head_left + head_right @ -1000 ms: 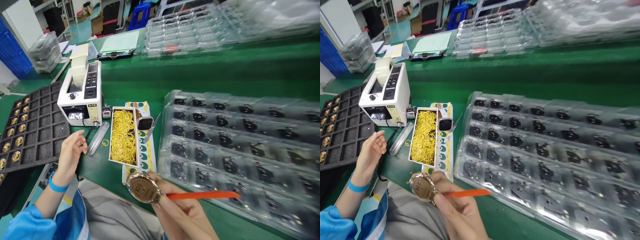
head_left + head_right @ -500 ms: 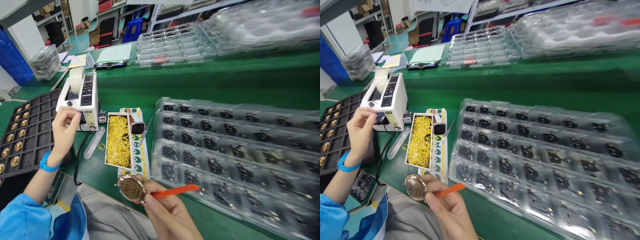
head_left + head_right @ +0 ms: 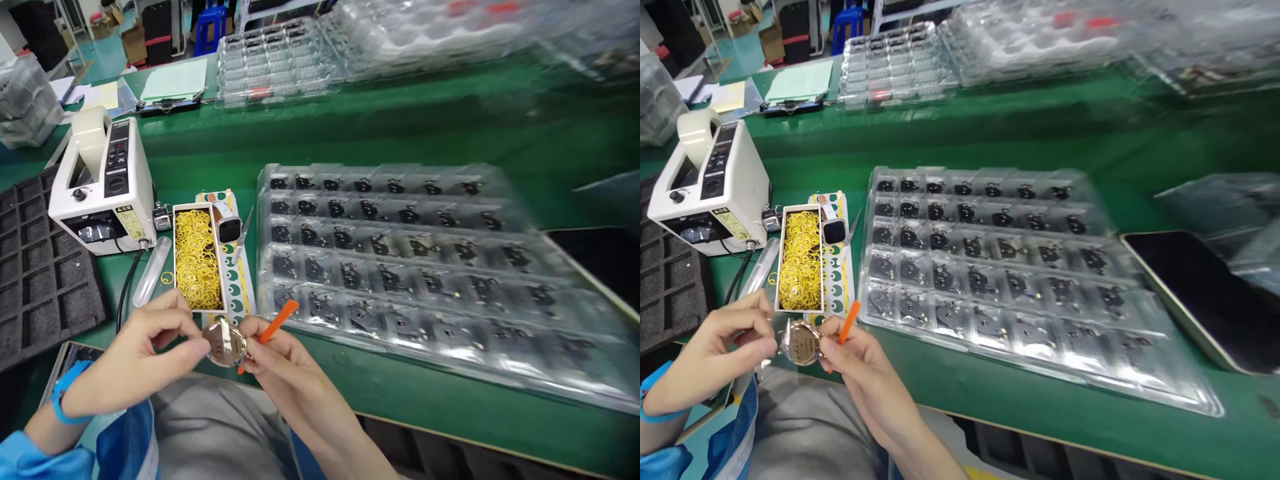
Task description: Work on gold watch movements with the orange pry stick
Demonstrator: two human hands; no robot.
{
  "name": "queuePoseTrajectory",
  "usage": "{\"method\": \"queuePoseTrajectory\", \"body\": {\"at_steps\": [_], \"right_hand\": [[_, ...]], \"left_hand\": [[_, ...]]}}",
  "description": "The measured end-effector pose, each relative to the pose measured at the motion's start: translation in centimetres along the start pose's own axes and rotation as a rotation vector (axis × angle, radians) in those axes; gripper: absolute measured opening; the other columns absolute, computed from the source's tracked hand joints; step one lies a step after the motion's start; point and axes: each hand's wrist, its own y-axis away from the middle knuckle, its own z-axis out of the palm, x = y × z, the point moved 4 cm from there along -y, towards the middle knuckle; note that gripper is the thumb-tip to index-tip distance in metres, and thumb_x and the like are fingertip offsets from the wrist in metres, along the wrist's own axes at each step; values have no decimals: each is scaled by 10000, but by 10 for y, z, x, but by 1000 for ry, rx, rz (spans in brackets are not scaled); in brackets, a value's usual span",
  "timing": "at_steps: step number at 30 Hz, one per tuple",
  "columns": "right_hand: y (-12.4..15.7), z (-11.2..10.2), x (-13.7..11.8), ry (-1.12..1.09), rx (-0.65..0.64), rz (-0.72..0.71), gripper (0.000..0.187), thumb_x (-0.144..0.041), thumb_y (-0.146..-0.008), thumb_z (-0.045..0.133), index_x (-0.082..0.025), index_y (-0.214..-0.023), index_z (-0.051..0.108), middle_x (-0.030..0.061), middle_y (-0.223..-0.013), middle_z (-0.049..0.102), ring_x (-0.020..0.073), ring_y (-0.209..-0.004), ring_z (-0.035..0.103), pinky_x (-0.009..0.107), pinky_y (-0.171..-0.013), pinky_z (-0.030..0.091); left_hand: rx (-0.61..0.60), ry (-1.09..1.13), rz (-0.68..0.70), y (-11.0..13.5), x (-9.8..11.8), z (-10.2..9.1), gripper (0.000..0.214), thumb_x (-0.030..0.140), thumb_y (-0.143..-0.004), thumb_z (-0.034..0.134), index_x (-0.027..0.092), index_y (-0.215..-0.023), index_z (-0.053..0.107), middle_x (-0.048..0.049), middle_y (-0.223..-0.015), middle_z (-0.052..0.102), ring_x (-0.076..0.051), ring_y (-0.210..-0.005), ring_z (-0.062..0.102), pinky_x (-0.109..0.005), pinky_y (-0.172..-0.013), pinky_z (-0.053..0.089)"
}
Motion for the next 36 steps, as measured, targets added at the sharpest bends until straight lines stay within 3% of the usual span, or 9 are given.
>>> {"method": "queuePoseTrajectory", "body": {"at_steps": [3, 7, 16, 25, 32, 36], "right_hand": [[0, 2, 2, 15, 8, 22, 376, -516, -679, 862, -196, -705, 665, -34, -659, 479, 97, -593, 393, 225, -576, 365], [1, 4, 1, 29, 46, 27, 391, -529, -657, 870, -196, -711, 671, -35, -653, 487, 96, -583, 394, 226, -564, 361], [0, 2, 3, 108, 85, 3, 395, -552, -667, 856, -204, -693, 670, -29, -640, 513, 117, -610, 429, 251, -603, 359], [1, 4, -1, 182, 89, -15, 429, -592, -667, 840, -206, -670, 652, -31, -626, 509, 123, -606, 418, 261, -603, 335], [0, 3, 3, 216, 88, -32, 423, -604, -693, 812, -215, -689, 649, -26, -646, 515, 132, -611, 418, 273, -609, 345], [2, 3, 3, 239, 118, -45, 420, -610, -703, 801, -217, -699, 653, -21, -662, 510, 136, -619, 419, 273, -607, 360]], "left_hand": [[-43, 36, -51, 1, -13, 13, 236, 208, -894, 622, 184, -660, 606, 17, -741, 481, -139, -725, 459, -273, -648, 350], [-36, 43, -75, -1, -23, 15, 234, 247, -901, 623, 190, -674, 632, 17, -727, 474, -148, -722, 459, -281, -643, 334], [-7, 53, -131, -2, -30, 16, 249, 256, -910, 610, 193, -671, 646, 14, -731, 486, -149, -712, 469, -287, -637, 335], [-12, -5, -103, -4, -35, 17, 250, 249, -925, 609, 189, -684, 631, 25, -736, 481, -137, -708, 468, -284, -636, 328], [14, -110, -79, -2, -35, 19, 262, 249, -927, 603, 188, -673, 621, 24, -728, 488, -133, -691, 491, -272, -622, 349], [120, -328, -16, 1, -29, 19, 266, 250, -914, 602, 185, -657, 580, 18, -720, 497, -133, -644, 507, -272, -589, 366]]}}
